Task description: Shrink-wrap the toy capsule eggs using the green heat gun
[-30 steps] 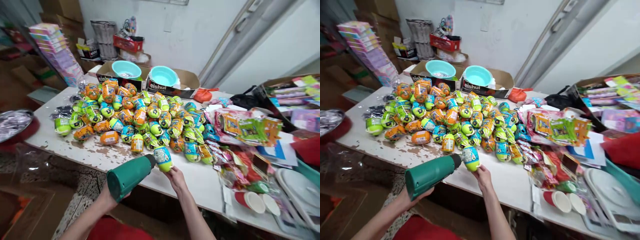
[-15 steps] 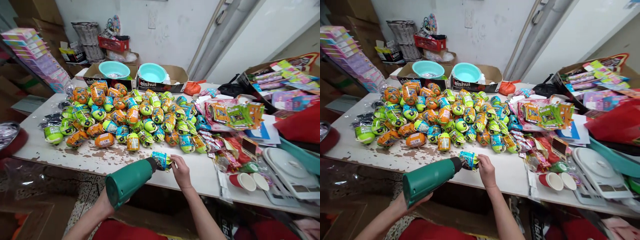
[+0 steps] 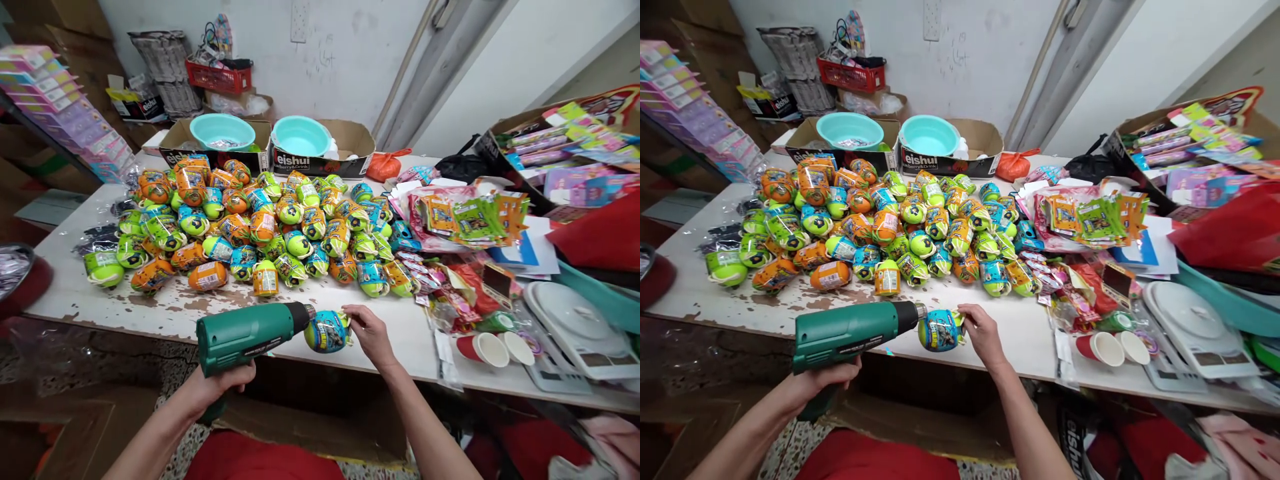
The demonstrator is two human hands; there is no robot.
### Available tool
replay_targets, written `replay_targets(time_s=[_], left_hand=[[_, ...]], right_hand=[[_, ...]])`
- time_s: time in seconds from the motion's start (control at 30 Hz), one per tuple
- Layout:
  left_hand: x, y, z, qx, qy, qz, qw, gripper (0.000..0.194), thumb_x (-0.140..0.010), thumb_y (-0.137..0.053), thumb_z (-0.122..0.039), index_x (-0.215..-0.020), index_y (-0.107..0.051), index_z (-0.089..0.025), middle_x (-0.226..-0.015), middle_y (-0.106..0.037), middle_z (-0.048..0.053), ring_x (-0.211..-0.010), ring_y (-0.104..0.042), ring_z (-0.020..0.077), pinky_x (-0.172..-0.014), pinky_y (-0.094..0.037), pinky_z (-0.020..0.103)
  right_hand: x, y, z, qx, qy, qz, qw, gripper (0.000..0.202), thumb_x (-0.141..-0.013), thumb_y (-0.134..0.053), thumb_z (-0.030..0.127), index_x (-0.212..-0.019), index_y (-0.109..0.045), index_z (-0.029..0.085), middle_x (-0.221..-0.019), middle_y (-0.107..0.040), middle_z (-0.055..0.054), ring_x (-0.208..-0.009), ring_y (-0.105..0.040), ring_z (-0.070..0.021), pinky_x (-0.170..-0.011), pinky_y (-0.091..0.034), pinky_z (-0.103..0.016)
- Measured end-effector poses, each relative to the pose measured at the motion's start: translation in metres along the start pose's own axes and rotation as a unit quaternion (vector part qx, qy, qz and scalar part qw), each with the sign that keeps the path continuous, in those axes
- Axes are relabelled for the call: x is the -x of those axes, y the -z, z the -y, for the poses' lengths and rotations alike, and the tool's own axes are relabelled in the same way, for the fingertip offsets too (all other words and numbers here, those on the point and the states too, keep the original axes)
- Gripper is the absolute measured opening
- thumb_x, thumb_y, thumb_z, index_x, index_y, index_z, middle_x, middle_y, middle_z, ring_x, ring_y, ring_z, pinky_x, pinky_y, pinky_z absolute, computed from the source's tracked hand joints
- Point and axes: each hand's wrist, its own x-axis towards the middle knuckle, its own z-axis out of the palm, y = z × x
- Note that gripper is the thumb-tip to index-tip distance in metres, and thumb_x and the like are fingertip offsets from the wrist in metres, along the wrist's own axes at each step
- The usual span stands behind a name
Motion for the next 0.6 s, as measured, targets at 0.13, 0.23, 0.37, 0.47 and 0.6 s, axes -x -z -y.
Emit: replay_targets(time_s=[0.13, 0.23, 0.37, 0.47, 0.6], left_hand=[[-0.003, 0.002, -0.004, 0.055, 0.007, 0.008, 0.998, 0.013, -0.066, -0.068, -0.029, -0.071, -0.067, -0.017, -0.060, -0.061, -0.002, -0.053, -0.053, 0.0135, -0.056, -0.042, 0.026], [-0.004, 0.003, -0.001, 0.069, 0.018, 0.003, 0.997, 0.015, -0.066, -0.069, -0.028, -0.075, -0.068, -0.016, -0.067, -0.064, -0.001, -0.052, -0.054, 0.0131, -0.056, -0.043, 0.027], [-0.002, 0.000, 0.003, 0.068, 0.043, 0.025, 0.996, 0.020, -0.064, -0.070, -0.028, -0.079, -0.069, -0.015, -0.068, -0.066, 0.001, -0.054, -0.055, 0.0146, -0.059, -0.044, 0.028], [0.000, -0.006, 0.006, 0.056, 0.038, 0.039, 0.997, 0.020, -0.064, -0.070, -0.031, -0.076, -0.069, -0.015, -0.066, -0.064, 0.001, -0.054, -0.054, 0.0147, -0.058, -0.044, 0.028], [0.003, -0.013, 0.017, 0.010, 0.027, 0.057, 0.998, 0.022, -0.068, -0.069, -0.037, -0.071, -0.067, -0.016, -0.064, -0.061, 0.001, -0.058, -0.053, 0.0152, -0.059, -0.044, 0.027]], right_hand=[[0.008, -0.010, -0.016, -0.176, -0.182, -0.029, 0.967, 0.023, -0.068, -0.073, 0.034, -0.086, -0.069, 0.020, -0.089, -0.071, -0.006, -0.077, -0.065, -0.0195, -0.069, -0.053, -0.031], [0.018, -0.024, -0.027, -0.265, -0.246, -0.093, 0.928, 0.030, -0.057, -0.080, 0.032, -0.081, -0.068, 0.019, -0.081, -0.071, -0.004, -0.071, -0.063, -0.0180, -0.064, -0.051, -0.028], [0.030, -0.041, -0.036, -0.347, -0.295, -0.134, 0.880, 0.035, -0.047, -0.081, 0.023, -0.079, -0.068, 0.019, -0.074, -0.071, -0.002, -0.067, -0.061, -0.0174, -0.063, -0.050, -0.028], [0.035, -0.049, -0.039, -0.377, -0.325, -0.141, 0.856, 0.033, -0.047, -0.078, 0.021, -0.078, -0.069, 0.020, -0.071, -0.071, -0.001, -0.063, -0.061, -0.0172, -0.060, -0.050, -0.029], [0.038, -0.053, -0.039, -0.354, -0.360, -0.154, 0.849, 0.028, -0.046, -0.075, 0.022, -0.073, -0.066, 0.020, -0.064, -0.068, 0.000, -0.057, -0.060, -0.0165, -0.053, -0.049, -0.028]])
